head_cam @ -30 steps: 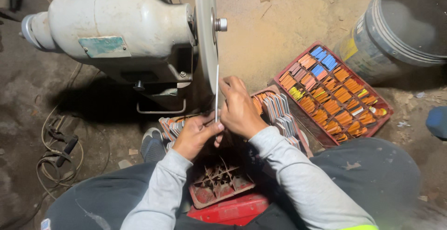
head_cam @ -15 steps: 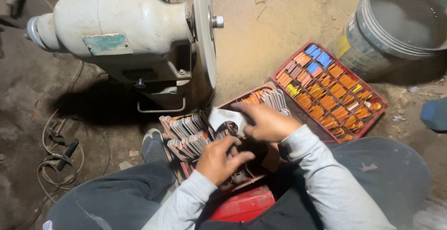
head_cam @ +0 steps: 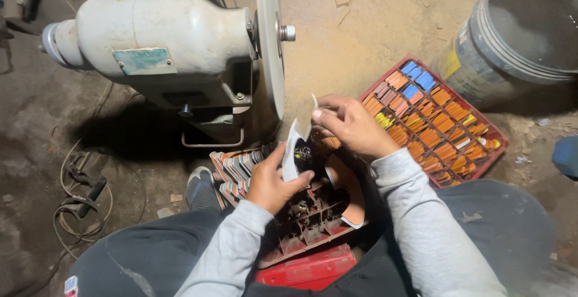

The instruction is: The person sits on the floor at a disc sander and sands small shoe-shaped pieces against the spinning disc, turning and repositioning each piece to smooth its edges. They then sort the finished pieces into a compartmented box holding many similar pieces.

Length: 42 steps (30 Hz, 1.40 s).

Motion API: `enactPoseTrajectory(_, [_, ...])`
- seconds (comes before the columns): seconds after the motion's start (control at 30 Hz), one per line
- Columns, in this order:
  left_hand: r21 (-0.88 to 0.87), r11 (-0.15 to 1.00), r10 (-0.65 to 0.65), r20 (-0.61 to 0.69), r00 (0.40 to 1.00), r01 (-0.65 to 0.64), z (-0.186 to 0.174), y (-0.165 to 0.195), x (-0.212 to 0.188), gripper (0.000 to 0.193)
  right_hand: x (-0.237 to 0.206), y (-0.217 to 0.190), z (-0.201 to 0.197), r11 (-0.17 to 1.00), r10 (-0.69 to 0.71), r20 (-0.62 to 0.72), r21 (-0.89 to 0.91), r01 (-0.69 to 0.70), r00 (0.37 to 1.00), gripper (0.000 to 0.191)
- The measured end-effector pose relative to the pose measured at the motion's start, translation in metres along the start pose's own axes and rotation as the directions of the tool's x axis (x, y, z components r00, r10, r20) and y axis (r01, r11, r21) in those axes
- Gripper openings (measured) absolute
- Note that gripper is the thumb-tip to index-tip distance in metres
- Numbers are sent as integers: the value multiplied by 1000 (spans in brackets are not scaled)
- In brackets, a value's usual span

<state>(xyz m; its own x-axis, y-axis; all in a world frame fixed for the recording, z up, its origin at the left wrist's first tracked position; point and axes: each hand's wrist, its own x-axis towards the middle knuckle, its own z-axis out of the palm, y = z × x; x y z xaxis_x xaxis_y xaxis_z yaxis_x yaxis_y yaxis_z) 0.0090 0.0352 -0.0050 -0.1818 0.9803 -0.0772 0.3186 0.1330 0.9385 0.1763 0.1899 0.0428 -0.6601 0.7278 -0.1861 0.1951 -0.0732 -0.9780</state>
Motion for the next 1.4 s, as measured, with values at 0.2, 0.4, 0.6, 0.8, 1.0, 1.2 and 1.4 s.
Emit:
enactPoseTrajectory(0.2, [-503,799,-302,135,944,328,-9,6,33,61,25,11,32,846,-394,-46,-408,343,918,50])
enactPoseTrajectory(0.4, [-576,761,-294,105,950,299,-13,3,55,51,53,17,39,780,-498,-111,-490,389,860,54])
enactPoseTrajectory(0.6, [-600,739,-297,117,948,306,-12,-5,57,48,57,20,43,789,-481,-138,-498,359,866,53])
enactPoseTrajectory(0.8, [-603,723,-294,173,940,337,-9,-8,34,51,38,19,52,813,-441,-150,-484,323,885,50])
enactPoseTrajectory(1.0, [-580,720,-332,195,923,381,0,-22,1,56,14,35,57,786,-448,-72,-506,355,891,47])
enactPoseTrajectory(1.2, [357,931,173,-244,954,-78,6,-33,-30,69,4,48,29,986,16,235,-166,24,972,39])
enactPoseTrajectory(1.4, [-78,997,-36,-140,989,26,9,-22,-8,70,13,32,27,996,-26,-20,-80,25,999,38])
